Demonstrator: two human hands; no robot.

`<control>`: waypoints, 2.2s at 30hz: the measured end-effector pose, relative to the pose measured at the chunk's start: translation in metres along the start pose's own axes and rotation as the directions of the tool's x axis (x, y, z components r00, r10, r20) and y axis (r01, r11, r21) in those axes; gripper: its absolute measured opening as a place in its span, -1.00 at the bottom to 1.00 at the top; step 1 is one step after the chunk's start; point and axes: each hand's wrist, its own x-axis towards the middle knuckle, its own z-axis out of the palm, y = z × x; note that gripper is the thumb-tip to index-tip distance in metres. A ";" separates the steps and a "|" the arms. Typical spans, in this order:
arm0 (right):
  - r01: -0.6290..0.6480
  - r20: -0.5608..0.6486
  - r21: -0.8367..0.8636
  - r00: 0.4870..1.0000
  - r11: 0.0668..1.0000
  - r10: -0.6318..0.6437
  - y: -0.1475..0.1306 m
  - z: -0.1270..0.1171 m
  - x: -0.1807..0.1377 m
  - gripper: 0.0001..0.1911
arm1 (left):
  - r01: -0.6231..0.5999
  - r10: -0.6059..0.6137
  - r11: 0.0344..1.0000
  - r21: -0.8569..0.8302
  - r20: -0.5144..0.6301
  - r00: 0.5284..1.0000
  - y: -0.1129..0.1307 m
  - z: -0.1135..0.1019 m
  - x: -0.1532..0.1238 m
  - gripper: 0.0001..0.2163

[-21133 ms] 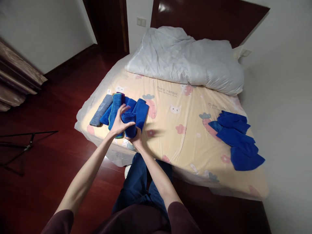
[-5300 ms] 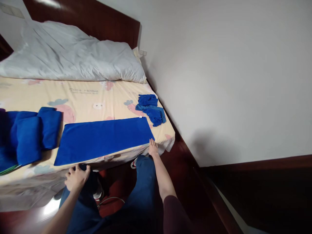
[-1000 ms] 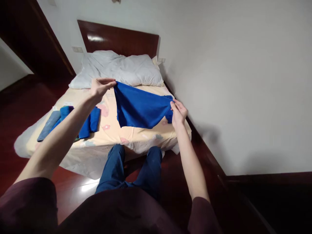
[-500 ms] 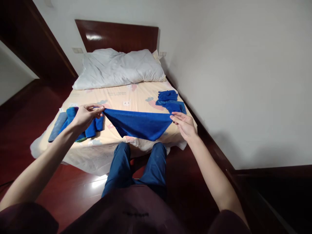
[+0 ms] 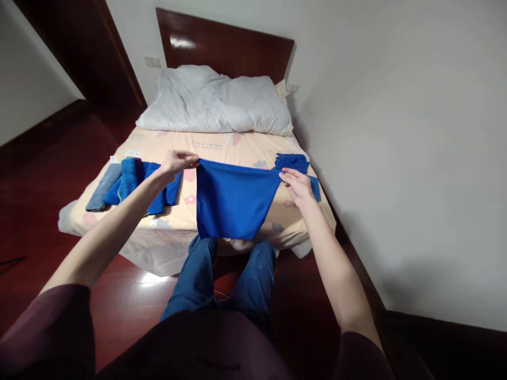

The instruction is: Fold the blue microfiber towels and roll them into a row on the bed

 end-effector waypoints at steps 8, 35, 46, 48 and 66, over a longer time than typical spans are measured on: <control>0.473 -0.121 -0.107 0.867 0.875 -0.483 0.020 0.033 0.049 -0.54 | -0.277 0.300 0.937 0.212 -0.086 0.950 0.016 -0.020 0.024 -0.54; -0.254 -0.096 -0.088 0.965 0.963 0.245 0.311 0.060 -0.112 -0.43 | 0.417 -0.359 0.891 0.177 -0.285 0.889 -0.314 -0.040 -0.162 -0.48; -0.358 0.069 -0.157 0.926 0.921 0.371 0.288 0.053 -0.094 -0.50 | 0.392 -0.397 0.854 0.341 -0.059 0.916 -0.288 -0.052 -0.111 -0.40; -0.364 0.088 -0.142 0.922 0.921 0.378 0.285 0.057 -0.077 -0.52 | 0.398 -0.412 0.834 0.382 -0.050 0.910 -0.289 -0.053 -0.085 -0.35; -0.149 -0.023 -0.634 0.985 0.759 0.174 0.317 0.165 0.161 -0.84 | 0.275 -0.229 0.707 0.652 -0.157 0.961 -0.321 -0.002 0.153 -0.80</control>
